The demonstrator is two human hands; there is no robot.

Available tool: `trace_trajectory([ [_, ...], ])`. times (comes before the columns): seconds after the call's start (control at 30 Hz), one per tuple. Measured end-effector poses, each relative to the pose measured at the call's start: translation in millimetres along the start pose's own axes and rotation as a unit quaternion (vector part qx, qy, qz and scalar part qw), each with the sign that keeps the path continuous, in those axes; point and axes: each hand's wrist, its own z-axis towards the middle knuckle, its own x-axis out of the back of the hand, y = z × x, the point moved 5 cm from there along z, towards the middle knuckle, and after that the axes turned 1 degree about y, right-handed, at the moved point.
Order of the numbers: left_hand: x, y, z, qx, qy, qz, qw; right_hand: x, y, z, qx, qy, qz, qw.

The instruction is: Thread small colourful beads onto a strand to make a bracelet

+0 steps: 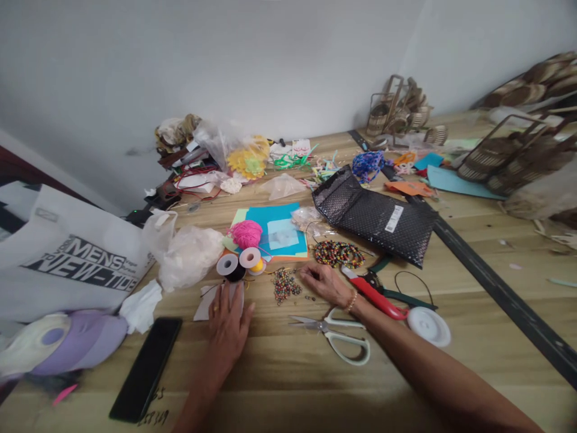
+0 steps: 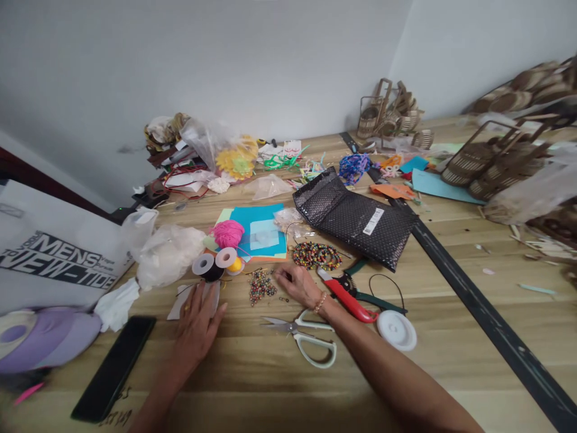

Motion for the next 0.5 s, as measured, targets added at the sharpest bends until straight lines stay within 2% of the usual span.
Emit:
trace_trajectory([
  [0.1,3.8,22,7,-0.055,-0.013,-0.099,0.994,5,-8,0,0.02,-0.054,-0.027,0.998],
  [0.23,-11.7,50,17,-0.098,-0.11,-0.214,0.966,12,-21,-6,0.028,-0.155,-0.156,0.975],
  [0.4,-38.4,62,42,-0.097,-0.164,-0.221,0.957,15,-31,-15,-0.015,-0.208,-0.303,0.93],
  [0.5,-49.3,65,52,-0.111,-0.181,-0.206,0.955,8,-33,-16,-0.018,-0.231,-0.325,0.917],
])
